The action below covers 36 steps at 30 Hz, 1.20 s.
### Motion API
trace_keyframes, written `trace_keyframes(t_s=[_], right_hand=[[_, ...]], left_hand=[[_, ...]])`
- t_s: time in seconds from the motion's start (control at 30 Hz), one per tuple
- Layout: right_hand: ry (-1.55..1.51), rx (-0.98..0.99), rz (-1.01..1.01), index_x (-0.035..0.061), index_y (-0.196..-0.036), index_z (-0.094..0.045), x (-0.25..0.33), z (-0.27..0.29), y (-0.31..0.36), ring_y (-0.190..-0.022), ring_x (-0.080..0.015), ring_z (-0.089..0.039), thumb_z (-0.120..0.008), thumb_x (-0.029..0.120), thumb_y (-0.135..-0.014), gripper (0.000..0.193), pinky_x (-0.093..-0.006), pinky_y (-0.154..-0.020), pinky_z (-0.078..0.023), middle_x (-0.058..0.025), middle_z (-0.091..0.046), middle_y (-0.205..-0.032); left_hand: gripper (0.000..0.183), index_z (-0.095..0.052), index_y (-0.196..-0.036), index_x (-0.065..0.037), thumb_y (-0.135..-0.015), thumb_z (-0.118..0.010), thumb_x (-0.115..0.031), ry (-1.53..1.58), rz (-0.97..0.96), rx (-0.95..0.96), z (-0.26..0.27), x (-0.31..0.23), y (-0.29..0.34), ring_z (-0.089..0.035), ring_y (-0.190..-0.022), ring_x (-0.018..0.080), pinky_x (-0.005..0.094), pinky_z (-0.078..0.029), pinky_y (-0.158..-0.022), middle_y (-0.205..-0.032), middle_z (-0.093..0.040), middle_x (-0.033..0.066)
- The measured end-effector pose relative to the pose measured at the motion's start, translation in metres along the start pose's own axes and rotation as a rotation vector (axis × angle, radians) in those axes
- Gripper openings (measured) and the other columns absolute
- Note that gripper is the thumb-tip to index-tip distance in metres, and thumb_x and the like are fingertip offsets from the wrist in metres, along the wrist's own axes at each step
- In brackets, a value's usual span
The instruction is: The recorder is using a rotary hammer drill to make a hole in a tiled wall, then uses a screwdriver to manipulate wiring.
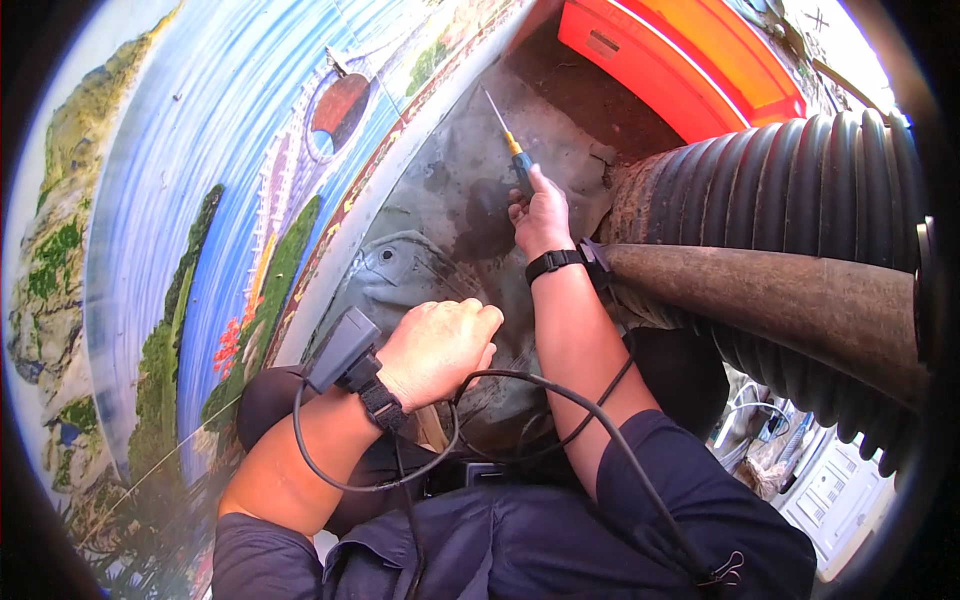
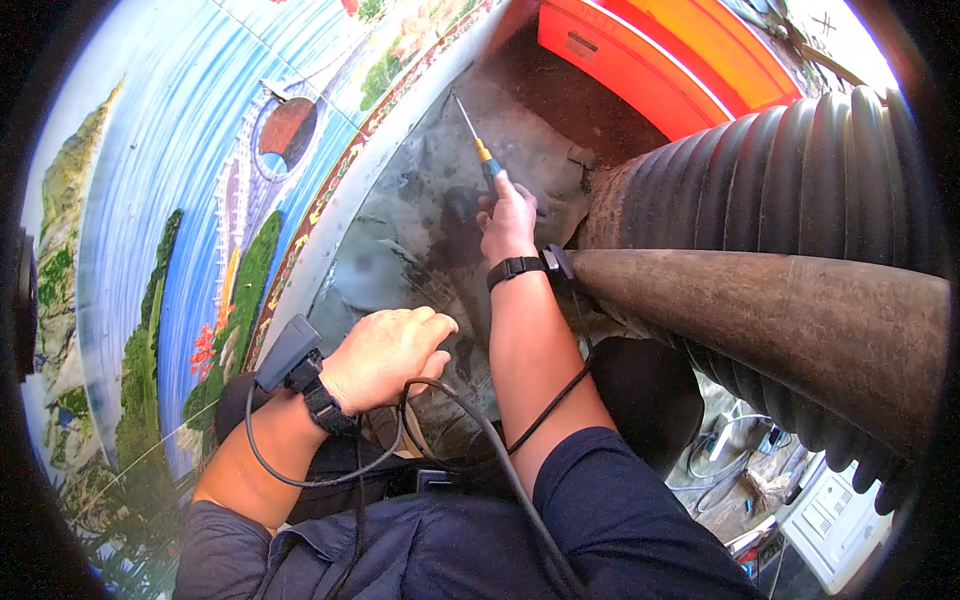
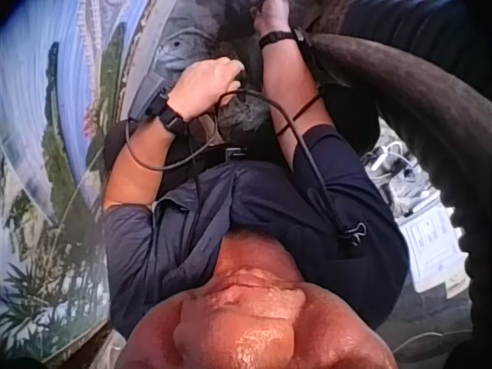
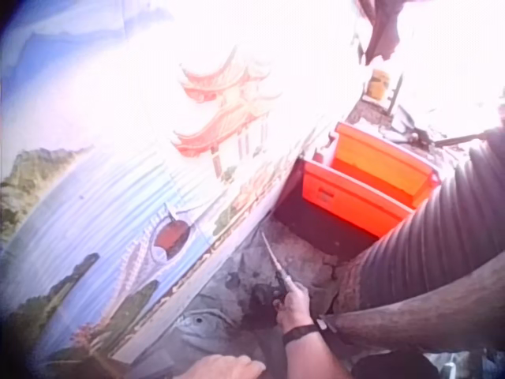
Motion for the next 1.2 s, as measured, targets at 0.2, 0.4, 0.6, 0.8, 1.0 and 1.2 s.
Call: trace_keyframes(t_s=[0.2,0.4,0.6,0.8,1.0,1.2], right_hand=[[0.087,0.000,-0.031,0.0051,-0.110,-0.056,0.005,-0.004,0.009,-0.059,-0.0147,-0.057,-0.053,0.043,-0.101,0.039,-0.0267,-0.045,-0.039,-0.0050,-0.058,-0.081],[0.048,0.083,0.018,0.0042,-0.117,-0.054,-0.006,0.000,-0.007,-0.060,-0.0153,-0.057,-0.064,0.031,-0.096,0.036,-0.0265,-0.044,-0.039,-0.0064,-0.058,-0.086],[0.058,0.002,-0.144,0.0046,-0.117,-0.054,-0.002,0.002,0.009,-0.069,-0.0152,-0.058,-0.066,0.025,-0.093,0.034,-0.0268,-0.049,-0.041,-0.0060,-0.058,-0.094],[0.119,-0.055,0.132,0.0055,-0.113,-0.053,0.002,0.003,-0.001,-0.062,-0.0144,-0.059,-0.058,0.036,-0.099,0.034,-0.0256,-0.046,-0.041,-0.0045,-0.058,-0.087],[0.083,0.029,-0.056,0.0053,-0.111,-0.053,-0.005,-0.001,0.001,-0.057,-0.0148,-0.057,-0.058,0.039,-0.099,0.037,-0.0261,-0.044,-0.039,-0.0053,-0.058,-0.087],[0.104,-0.012,0.099,0.0063,-0.113,-0.053,-0.002,0.005,-0.011,-0.059,-0.0149,-0.057,-0.062,0.040,-0.096,0.038,-0.0271,-0.045,-0.040,-0.0047,-0.058,-0.089]], left_hand=[[0.032,-0.057,-0.110,-0.003,-0.084,-0.067,-0.020,-0.009,-0.004,-0.013,0.000,0.000,0.002,-0.064,-0.089,0.0353,0.0459,-0.053,-0.077,-0.093,-0.062,0.0157],[0.031,-0.057,-0.109,-0.003,-0.084,-0.066,-0.020,-0.002,0.027,0.015,-0.002,0.002,-0.002,-0.064,-0.089,0.0357,0.0460,-0.053,-0.077,-0.092,-0.062,0.0152],[0.031,-0.057,-0.108,-0.003,-0.083,-0.066,-0.019,0.011,0.027,0.015,-0.001,0.005,0.001,-0.064,-0.089,0.0356,0.0456,-0.052,-0.077,-0.091,-0.062,0.0154],[0.030,-0.057,-0.109,-0.003,-0.084,-0.065,-0.019,0.003,-0.015,-0.001,0.000,0.001,0.000,-0.064,-0.090,0.0358,0.0460,-0.052,-0.078,-0.091,-0.062,0.0154],[0.029,-0.056,-0.108,-0.003,-0.085,-0.065,-0.017,0.005,-0.003,-0.009,0.003,0.004,0.003,-0.064,-0.090,0.0355,0.0457,-0.052,-0.078,-0.091,-0.062,0.0157],[0.030,-0.056,-0.109,-0.002,-0.084,-0.065,-0.017,0.003,-0.025,-0.016,0.004,0.002,0.003,-0.064,-0.089,0.0352,0.0456,-0.052,-0.078,-0.090,-0.062,0.0158]])
Point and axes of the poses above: each hand's wrist, its own y-axis away from the middle knuckle, its own z-axis out of the back of the hand, x = y × z, the point moved 6 cm from there along -y, towards the middle knuckle
